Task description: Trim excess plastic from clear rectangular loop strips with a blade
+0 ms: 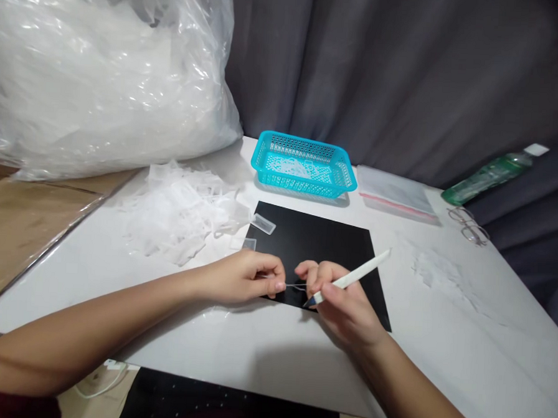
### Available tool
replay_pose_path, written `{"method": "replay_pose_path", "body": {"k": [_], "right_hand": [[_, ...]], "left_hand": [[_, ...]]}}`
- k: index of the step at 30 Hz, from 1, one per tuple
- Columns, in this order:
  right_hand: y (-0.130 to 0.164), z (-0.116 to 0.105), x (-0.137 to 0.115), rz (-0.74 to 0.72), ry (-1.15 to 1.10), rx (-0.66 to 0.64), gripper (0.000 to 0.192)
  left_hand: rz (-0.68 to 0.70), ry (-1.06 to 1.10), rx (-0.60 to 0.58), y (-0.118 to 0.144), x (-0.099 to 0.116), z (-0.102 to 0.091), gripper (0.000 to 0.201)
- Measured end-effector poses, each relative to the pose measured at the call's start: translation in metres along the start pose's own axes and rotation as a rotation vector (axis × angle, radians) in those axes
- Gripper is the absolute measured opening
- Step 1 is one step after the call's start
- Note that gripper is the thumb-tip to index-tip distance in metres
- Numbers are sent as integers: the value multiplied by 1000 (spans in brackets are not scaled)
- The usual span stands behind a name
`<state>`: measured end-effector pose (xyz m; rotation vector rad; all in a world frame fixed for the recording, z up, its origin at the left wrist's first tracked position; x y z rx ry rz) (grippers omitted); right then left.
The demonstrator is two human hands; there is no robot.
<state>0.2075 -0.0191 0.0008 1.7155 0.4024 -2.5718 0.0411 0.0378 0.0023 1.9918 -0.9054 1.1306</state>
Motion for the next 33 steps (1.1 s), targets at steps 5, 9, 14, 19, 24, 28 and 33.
{"method": "replay_pose_path", "body": {"k": [5,9,14,19,24,28,33], "right_hand": [[-3,0,-2,110,-235,101,23],[-5,-8,-7,38,-107,163,25],[-2,-50,-47,-220,927,385,22],[12,-95,-99,-257,1855,798,22],[26,-126,-105,-56,2072,890,22],[27,-135,-92,226,2055,652,29],[9,-93,-73,-92,1470,429,31]], "left_hand": [[-41,-104,-58,0,-4,1,21],[-37,-91,-164,3,-4,4,21],[-173,494,-229,4,-7,10,33],[-192,923,-196,4,-3,5,37],[-125,1062,-255,7,4,1,48],[-89,1101,-287,8,6,1,56],[-101,1065,-252,6,4,0,58]]}}
Point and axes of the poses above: each hand's wrist, its own y-axis away from the middle knuckle, its own z-axis out of the palm, x = y × z, the point moved 4 cm from there along -y, towards the middle knuckle, and after that the axes turned 8 degrees about -z, right-handed, at the moved point
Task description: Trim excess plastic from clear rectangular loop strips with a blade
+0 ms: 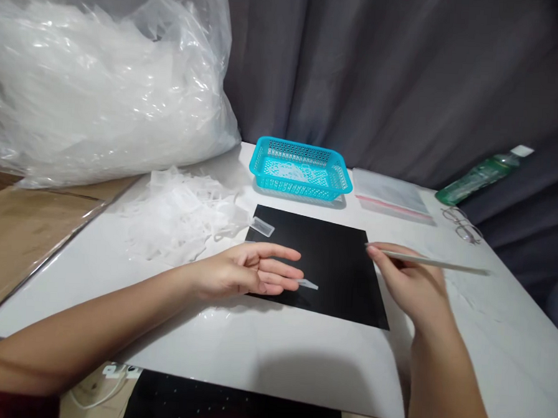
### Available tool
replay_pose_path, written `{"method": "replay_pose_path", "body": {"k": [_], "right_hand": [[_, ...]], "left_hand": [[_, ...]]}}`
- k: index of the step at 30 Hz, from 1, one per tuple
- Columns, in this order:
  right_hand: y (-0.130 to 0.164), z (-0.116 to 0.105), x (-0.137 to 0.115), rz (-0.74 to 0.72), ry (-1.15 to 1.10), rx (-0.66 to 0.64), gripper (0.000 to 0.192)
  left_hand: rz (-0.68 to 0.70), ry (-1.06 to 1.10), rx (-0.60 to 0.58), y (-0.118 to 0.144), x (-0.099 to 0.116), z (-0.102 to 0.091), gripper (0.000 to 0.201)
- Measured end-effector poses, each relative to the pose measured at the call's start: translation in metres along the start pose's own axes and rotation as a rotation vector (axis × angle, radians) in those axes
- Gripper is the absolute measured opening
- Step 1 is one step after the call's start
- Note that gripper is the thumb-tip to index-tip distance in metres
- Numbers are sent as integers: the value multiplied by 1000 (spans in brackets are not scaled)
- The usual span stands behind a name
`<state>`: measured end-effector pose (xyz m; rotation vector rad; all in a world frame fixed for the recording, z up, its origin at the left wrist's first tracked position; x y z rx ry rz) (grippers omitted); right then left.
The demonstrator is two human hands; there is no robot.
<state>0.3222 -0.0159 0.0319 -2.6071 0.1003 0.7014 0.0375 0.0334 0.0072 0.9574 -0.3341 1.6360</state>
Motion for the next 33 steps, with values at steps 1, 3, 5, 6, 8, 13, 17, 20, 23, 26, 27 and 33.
{"method": "replay_pose_path", "body": {"k": [1,3,5,6,8,13,17,20,23,26,27,33], "right_hand": [[2,11,-12,7,-182,-46,33],[11,38,-40,-35,-498,-265,33],[22,57,-65,-78,-764,-330,24],[28,65,-74,-82,-870,-354,21],[37,76,-85,-48,-1010,-364,28],[41,80,-84,137,-1122,-279,38],[40,72,-84,143,-1179,-252,40],[40,68,-87,108,-1209,-269,42],[39,67,-89,98,-1239,-294,42],[38,69,-87,121,-1279,-324,40],[39,70,-86,134,-1290,-336,40],[25,68,-79,100,-1065,-357,38]], "left_hand": [[10,-15,15,0,0,-1,57],[43,-36,39,-1,1,-2,55],[95,-62,64,-2,2,-2,50],[124,-86,81,-2,2,-2,47],[174,-155,133,-3,2,-2,42],[203,-294,296,-5,1,-3,35],[173,-300,318,-6,1,-1,28],[157,-287,336,-5,2,0,27],[153,-305,333,-4,4,0,29],[151,-337,348,-4,3,0,30],[152,-354,355,-4,3,-1,30],[229,-1155,636,4,26,-24,27]]}}
Point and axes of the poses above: each hand's wrist, its own y-axis away from the middle knuckle, its own z-axis out of the palm, x = y × z, the point moved 4 cm from there along -y, towards the middle knuckle, and after that the axes turned 8 degrees about -z, right-handed, at the moved point
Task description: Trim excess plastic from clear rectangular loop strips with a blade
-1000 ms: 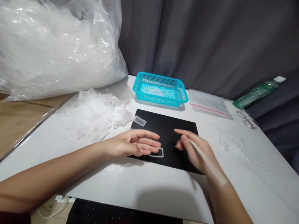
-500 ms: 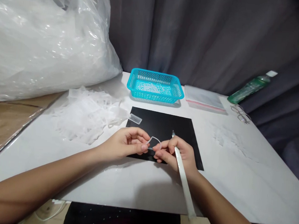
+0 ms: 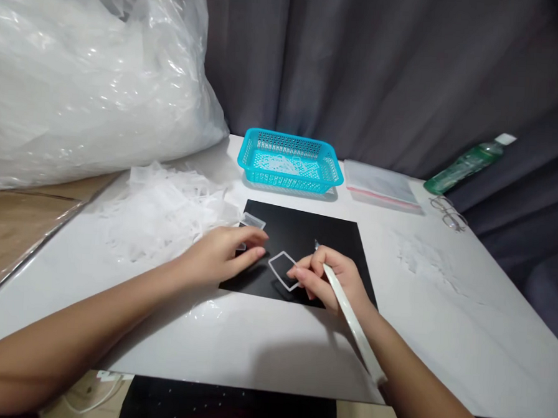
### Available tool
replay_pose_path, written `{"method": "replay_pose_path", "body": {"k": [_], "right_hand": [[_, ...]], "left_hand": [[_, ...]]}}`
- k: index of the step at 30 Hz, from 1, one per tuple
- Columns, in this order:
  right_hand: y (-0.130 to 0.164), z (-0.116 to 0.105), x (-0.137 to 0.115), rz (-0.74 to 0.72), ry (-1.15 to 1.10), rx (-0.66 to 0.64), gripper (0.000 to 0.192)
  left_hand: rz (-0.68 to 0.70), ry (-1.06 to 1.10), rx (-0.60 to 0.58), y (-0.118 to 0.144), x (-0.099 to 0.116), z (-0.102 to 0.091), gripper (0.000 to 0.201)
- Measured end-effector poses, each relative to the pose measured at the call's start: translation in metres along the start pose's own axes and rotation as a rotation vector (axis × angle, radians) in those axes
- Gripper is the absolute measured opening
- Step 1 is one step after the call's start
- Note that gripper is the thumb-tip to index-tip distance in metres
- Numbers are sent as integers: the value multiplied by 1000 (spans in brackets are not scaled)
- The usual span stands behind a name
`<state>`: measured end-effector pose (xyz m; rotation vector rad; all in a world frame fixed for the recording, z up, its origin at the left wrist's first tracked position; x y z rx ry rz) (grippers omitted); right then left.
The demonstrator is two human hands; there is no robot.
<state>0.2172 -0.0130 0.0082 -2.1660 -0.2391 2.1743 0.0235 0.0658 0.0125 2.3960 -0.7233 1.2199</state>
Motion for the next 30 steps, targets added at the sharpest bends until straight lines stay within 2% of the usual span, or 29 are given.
{"method": "replay_pose_path", "body": {"k": [2,4,6,8,11,14,18,20,22,24,26,28,30], "right_hand": [[-21,-7,-7,-31,81,22,37],[-54,-15,-17,-88,81,106,40],[-91,-26,-26,-135,53,244,42],[-121,-32,-28,-94,25,337,44],[-138,-32,-20,-62,28,337,45],[-118,-24,-1,-23,39,242,48],[-69,-13,13,25,42,82,46],[-49,-7,13,43,-11,-30,44],[-34,-1,11,59,-96,-110,44],[-26,1,9,56,-168,-102,44],[-23,0,9,31,-195,-46,43],[-22,-2,12,13,-179,-36,42],[-21,-5,17,25,-92,-45,41]], "left_hand": [[64,-424,199,-8,-10,-17,26],[72,-505,233,-16,-23,-27,25],[118,-628,245,-21,-31,-29,24],[139,-681,284,-24,-36,-27,21],[167,-683,310,-27,-36,-23,15],[187,-643,307,-28,-30,-20,17],[181,-497,270,-20,-13,-16,19],[168,-372,185,-13,-2,-9,24],[108,-72,56,-8,5,1,29],[20,238,-59,-4,8,12,30],[-58,415,-151,-1,9,22,30],[-102,457,-227,0,8,29,29],[-109,367,-266,2,6,31,27]]}}
Point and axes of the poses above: each hand's wrist, its own y-axis away from the middle knuckle, its own z-axis out of the palm, x = y × z, the point moved 4 cm from there along -y, towards the middle knuckle, and after that the axes turned 8 degrees about -z, right-handed, at the moved point
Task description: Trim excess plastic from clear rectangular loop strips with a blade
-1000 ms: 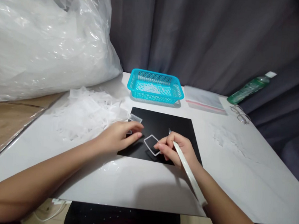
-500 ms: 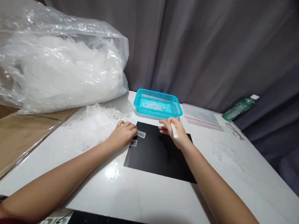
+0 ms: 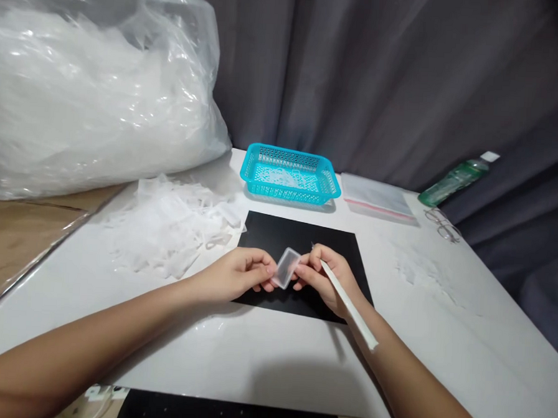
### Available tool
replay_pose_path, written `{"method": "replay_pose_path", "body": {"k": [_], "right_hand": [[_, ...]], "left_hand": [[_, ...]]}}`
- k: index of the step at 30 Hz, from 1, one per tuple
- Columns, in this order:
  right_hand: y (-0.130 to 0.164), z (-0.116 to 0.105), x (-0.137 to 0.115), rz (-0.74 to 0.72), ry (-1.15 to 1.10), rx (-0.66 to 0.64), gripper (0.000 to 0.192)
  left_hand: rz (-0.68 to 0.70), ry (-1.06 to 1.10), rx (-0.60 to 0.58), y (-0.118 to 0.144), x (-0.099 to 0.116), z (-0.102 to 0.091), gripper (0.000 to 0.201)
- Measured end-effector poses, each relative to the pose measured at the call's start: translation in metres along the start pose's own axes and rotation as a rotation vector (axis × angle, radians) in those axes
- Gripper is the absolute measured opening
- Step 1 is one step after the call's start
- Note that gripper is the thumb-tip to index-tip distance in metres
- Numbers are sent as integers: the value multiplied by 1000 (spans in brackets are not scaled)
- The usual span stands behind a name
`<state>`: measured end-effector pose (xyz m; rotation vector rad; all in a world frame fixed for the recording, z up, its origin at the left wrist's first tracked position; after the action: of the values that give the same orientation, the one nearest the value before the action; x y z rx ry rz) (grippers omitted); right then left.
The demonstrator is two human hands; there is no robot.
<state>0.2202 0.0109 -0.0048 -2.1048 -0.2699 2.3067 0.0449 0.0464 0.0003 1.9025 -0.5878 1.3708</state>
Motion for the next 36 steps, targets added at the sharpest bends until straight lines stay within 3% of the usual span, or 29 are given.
{"method": "replay_pose_path", "body": {"k": [3,6,9,11,14,18,21,25,29,33,36], "right_hand": [[1,-10,6,41,319,-2,38],[2,-23,6,21,622,29,32],[4,-30,6,-4,531,74,35],[5,-30,8,-5,441,78,40],[6,-26,10,31,478,27,40],[11,-7,9,10,678,-231,20],[18,9,7,-94,750,-384,22],[24,20,9,-135,737,-367,29],[23,24,15,41,678,-321,35],[20,23,12,199,681,-329,45],[18,14,6,170,802,-336,45]], "left_hand": [[23,-449,152,3,-1,-13,23],[148,-895,328,6,1,-27,24],[361,-1044,279,5,-3,-26,26],[457,-1067,221,4,-8,-21,28],[490,-1090,189,0,-15,-16,32],[521,-1070,189,-3,-17,-14,28],[521,-1038,198,-4,-16,-14,24],[479,-957,174,-4,-14,-10,26],[414,-882,114,-5,-10,-5,29],[453,-824,211,-8,-3,-8,29],[478,-861,304,-7,0,-17,29]]}}
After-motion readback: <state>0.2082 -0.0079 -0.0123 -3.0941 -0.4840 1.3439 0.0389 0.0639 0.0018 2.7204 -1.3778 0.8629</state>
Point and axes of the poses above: each hand's wrist, its own y-axis away from the middle knuckle, its own z-axis out of the palm, x = y × z, the point moved 4 cm from there along -y, towards the middle knuckle, and after that the axes turned 8 degrees about -z, right-handed, at the moved point
